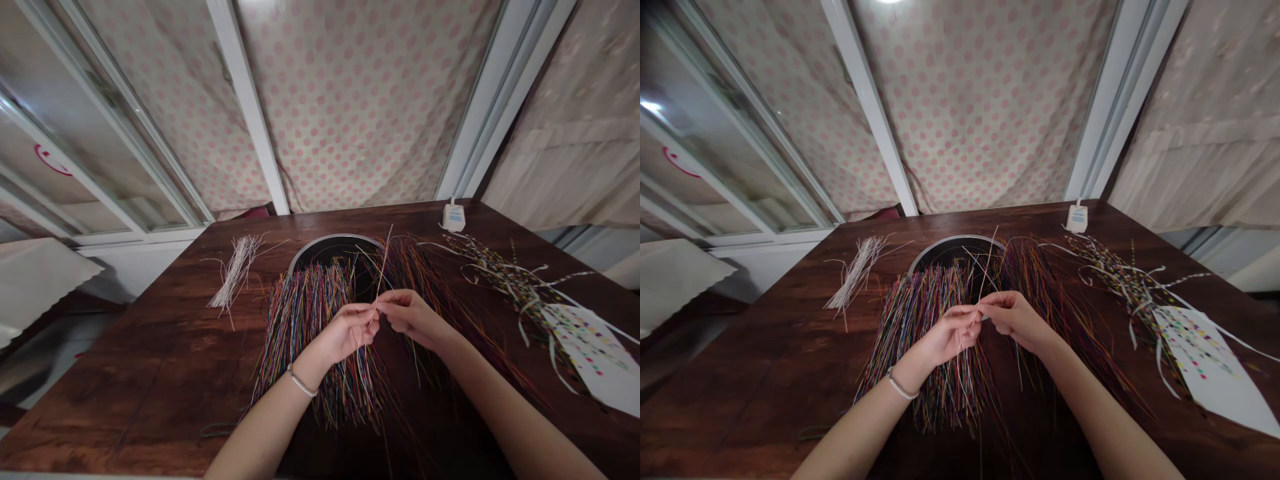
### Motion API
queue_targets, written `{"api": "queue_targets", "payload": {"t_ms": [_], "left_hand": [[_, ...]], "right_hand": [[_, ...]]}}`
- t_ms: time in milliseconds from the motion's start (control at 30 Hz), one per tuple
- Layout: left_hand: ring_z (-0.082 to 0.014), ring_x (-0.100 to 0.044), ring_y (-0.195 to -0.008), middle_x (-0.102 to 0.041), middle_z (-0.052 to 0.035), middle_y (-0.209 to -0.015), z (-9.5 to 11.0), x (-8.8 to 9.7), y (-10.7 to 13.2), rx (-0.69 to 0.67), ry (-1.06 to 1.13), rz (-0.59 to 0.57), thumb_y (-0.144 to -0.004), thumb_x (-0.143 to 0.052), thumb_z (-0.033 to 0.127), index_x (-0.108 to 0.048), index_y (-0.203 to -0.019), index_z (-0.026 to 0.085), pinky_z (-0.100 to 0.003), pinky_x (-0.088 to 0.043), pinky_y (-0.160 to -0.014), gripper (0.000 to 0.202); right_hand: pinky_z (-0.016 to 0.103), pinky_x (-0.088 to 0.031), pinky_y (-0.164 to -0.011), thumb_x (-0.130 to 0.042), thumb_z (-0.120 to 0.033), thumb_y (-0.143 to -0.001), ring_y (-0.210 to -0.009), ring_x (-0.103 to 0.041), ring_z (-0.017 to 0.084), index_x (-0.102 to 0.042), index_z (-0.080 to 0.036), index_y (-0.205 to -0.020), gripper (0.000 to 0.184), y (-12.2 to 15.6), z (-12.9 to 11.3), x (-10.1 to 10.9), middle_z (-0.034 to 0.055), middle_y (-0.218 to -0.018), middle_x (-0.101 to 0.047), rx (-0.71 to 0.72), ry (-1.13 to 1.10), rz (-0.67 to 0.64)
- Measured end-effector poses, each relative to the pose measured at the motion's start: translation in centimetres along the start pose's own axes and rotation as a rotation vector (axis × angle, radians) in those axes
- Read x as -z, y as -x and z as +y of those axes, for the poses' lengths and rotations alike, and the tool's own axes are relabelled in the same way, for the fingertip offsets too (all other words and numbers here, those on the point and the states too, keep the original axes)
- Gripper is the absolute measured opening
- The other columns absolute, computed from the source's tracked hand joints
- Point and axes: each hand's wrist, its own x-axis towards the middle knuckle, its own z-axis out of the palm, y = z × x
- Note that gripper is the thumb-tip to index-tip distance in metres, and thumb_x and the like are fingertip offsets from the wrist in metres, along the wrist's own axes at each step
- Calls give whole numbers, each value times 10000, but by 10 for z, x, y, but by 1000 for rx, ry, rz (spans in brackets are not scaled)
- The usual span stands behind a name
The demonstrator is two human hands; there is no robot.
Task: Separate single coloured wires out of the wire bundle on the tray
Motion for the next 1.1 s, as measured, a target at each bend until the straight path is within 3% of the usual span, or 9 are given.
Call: {"api": "queue_targets", "payload": {"t_ms": [200, 400, 533, 767, 1100], "left_hand": [[-36, -381, -466, -436, 12, -561, 1, -1, 1, 11, 4, -26, -681, -676, 233, -618, -754, 115, -180, -271, -434, 151], [-47, -402, -475, -461, 1, -559, 0, -1, 2, 21, -37, -26, -683, -681, 248, -621, -764, 114, -179, -272, -436, 168], [-49, -444, -499, -498, -6, -577, 0, -1, 1, 7, -75, -25, -672, -697, 272, -592, -727, 105, -168, -281, -445, 205], [-59, -476, -533, -516, -16, -595, 0, -3, 1, 6, -127, -47, -694, -681, 294, -566, -707, 97, -167, -297, -460, 229], [-37, -368, -492, -391, 29, -563, 2, -5, 3, 44, -107, -137, -666, -704, 294, -486, -627, 111, -182, -204, -430, 287]], "right_hand": [[202, -105, -363, -692, -342, -635, -366, -169, 15, -638, -148, -735, 224, 0, 1, 1, -86, -435, -385, -17, -11, -14], [201, -102, -375, -687, -334, -654, -378, -177, 13, -606, -150, -733, 216, 1, 4, 1, -67, -483, -438, 28, -13, -33], [195, -100, -369, -688, -335, -662, -377, -162, 13, -572, -158, -704, 216, -1, 6, 0, -92, -456, -342, 72, -59, -30], [196, -87, -358, -657, -294, -705, -364, -106, 11, -597, -161, -704, 146, -2, 6, 0, -117, -416, -204, 183, -164, 49], [199, -102, -370, -666, -272, -700, -373, -139, 18, -629, -166, -718, 114, -2, 5, -6, -108, -417, -213, 288, -208, 185]]}}
